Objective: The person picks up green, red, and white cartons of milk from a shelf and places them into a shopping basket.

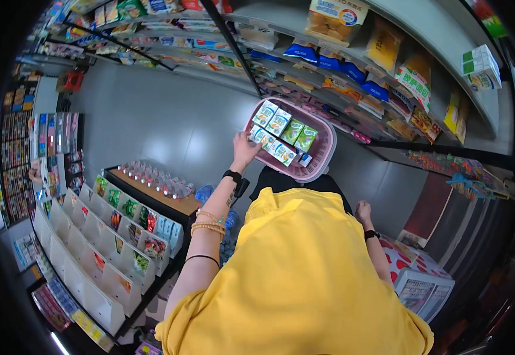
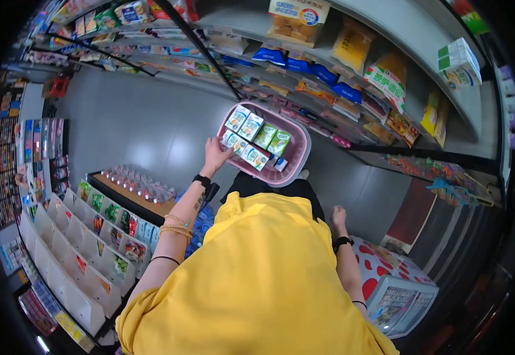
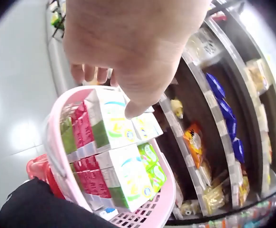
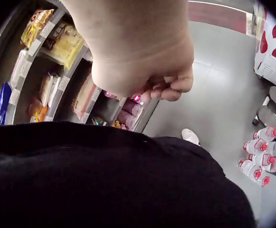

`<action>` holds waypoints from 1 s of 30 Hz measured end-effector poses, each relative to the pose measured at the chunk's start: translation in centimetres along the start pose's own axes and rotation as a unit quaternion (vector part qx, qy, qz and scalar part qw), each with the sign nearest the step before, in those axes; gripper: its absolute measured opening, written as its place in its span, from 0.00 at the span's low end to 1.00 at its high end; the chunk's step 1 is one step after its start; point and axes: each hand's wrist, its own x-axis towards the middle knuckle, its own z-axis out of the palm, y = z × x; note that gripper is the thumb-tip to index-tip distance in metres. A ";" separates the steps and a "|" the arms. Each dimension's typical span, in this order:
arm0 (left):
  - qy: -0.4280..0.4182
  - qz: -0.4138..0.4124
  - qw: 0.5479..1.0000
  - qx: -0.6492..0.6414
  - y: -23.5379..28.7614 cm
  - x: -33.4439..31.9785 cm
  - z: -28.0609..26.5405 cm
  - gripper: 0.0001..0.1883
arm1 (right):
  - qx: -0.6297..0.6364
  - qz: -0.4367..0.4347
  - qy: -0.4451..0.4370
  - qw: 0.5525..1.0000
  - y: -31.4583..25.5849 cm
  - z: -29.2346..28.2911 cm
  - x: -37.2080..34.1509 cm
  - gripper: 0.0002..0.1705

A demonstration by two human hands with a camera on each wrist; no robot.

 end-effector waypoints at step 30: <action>-0.089 -0.078 0.974 0.192 10.3 9.1 5.8 0.69 | 0.190 0.117 0.036 0.974 2.3 1.3 -17.6 0.07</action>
